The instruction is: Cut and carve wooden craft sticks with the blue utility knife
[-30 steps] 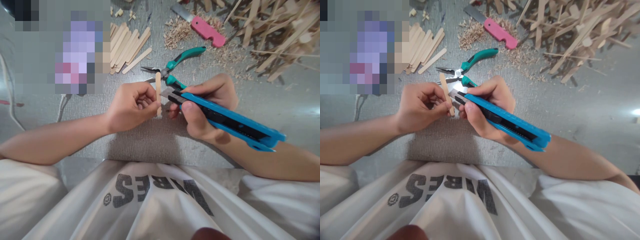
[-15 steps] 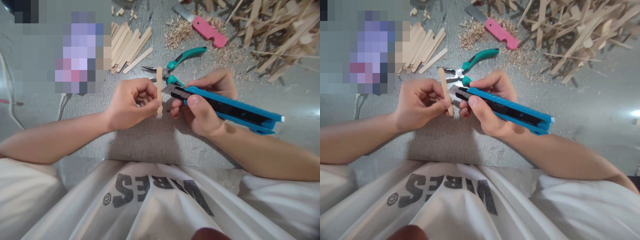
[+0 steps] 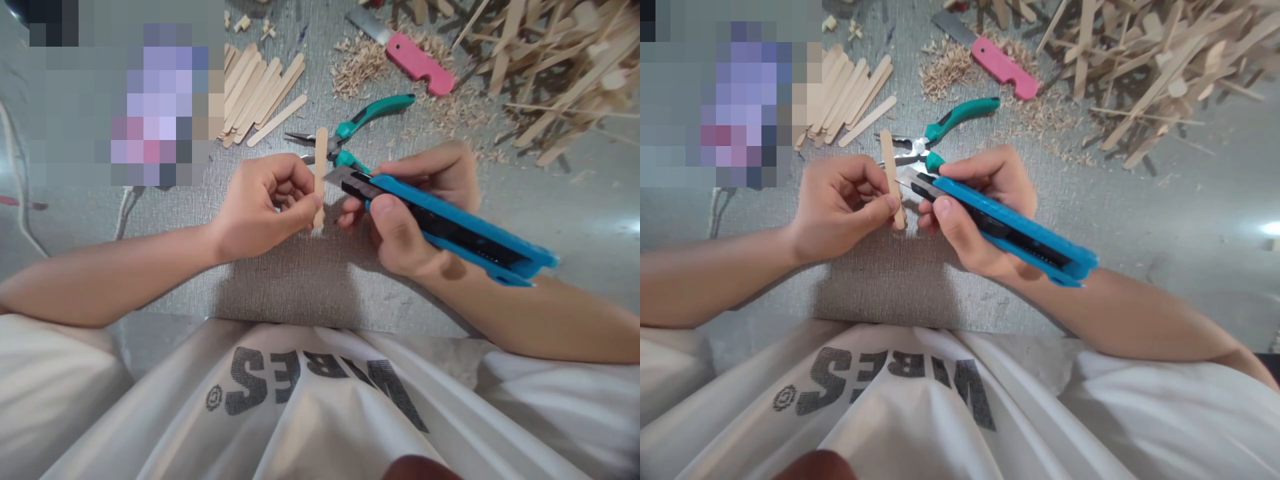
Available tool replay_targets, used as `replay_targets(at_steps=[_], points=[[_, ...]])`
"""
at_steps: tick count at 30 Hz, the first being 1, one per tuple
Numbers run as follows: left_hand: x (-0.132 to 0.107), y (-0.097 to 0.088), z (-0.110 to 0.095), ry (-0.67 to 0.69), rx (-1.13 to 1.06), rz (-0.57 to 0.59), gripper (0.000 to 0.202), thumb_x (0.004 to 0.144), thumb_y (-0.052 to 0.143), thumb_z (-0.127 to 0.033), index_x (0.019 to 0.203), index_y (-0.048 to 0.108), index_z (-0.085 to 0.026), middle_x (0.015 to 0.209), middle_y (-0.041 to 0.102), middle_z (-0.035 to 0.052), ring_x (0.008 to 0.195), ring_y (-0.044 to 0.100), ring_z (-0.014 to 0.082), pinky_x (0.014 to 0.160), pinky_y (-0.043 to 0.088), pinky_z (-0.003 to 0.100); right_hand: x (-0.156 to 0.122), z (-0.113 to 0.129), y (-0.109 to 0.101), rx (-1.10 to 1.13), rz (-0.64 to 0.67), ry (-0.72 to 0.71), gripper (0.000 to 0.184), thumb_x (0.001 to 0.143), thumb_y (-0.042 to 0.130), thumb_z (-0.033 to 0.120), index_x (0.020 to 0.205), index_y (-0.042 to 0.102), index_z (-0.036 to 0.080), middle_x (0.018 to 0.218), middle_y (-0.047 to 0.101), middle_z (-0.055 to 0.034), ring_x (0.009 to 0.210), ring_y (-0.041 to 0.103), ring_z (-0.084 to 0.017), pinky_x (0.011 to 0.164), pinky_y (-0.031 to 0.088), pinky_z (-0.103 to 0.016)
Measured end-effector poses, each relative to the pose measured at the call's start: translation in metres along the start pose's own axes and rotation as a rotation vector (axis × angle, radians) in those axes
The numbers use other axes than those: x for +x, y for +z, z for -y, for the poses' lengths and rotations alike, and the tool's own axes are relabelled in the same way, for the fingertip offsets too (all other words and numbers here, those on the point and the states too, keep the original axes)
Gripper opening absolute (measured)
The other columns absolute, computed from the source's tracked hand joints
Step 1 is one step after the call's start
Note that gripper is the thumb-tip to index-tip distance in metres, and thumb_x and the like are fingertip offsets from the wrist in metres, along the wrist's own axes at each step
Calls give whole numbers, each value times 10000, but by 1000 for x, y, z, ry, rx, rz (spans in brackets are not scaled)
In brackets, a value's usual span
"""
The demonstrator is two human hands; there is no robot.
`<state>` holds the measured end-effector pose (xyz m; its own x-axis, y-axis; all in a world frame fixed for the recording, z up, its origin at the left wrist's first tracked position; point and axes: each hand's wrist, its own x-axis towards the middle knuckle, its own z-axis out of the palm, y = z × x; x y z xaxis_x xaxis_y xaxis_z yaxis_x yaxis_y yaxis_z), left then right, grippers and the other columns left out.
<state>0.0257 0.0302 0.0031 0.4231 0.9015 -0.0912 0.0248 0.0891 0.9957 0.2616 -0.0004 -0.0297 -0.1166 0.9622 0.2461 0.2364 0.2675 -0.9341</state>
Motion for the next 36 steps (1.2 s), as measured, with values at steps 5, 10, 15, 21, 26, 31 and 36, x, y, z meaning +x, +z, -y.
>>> replay_targets(at_steps=[5,10,15,21,26,31,36], points=[[-2,4,2,-32,19,-59,249,992,816,-106,851,658,-238,754,810,-3,657,775,126,580,566,226,4,3,2,-9,-61,-386,384,1050,893,336,1407,758,384,974,881,61,671,846,-171,580,686,-294],[-3,7,5,-57,39,-100,245,909,812,-7,912,698,-224,771,802,-18,675,775,111,575,538,174,-7,-9,6,-102,-148,-348,406,1081,885,451,1472,775,456,1006,913,44,714,867,-237,640,720,-415],[-1,8,5,-58,44,-116,241,939,845,-29,943,698,-219,785,806,-26,676,776,97,598,564,164,-14,-5,8,-204,-185,-314,415,1050,914,489,1443,792,431,933,903,51,694,862,-245,595,695,-417],[0,8,10,-9,42,-129,238,961,860,-43,910,701,-213,775,813,-26,653,757,81,568,546,145,-13,2,11,-283,-228,-342,431,1019,964,416,1429,833,413,1057,949,17,872,933,-292,686,772,-432],[-1,7,13,-6,57,-121,236,979,857,-55,907,700,-217,773,828,-23,627,756,84,549,525,150,-16,6,6,-181,-125,-242,432,1020,987,327,1412,854,447,1109,952,38,853,925,-255,776,787,-417],[-1,5,14,12,42,-104,243,955,878,-62,903,705,-224,770,840,-26,637,785,97,545,535,160,-15,15,2,-78,-113,-184,406,992,1023,273,1342,883,423,1061,940,47,746,882,-197,699,748,-343],[-3,3,14,13,-34,-61,275,1000,939,-177,917,684,-237,813,863,-18,728,865,144,641,652,219,-3,30,-1,67,17,-204,499,981,967,114,1382,827,376,1083,952,46,875,944,-208,777,786,-297]])
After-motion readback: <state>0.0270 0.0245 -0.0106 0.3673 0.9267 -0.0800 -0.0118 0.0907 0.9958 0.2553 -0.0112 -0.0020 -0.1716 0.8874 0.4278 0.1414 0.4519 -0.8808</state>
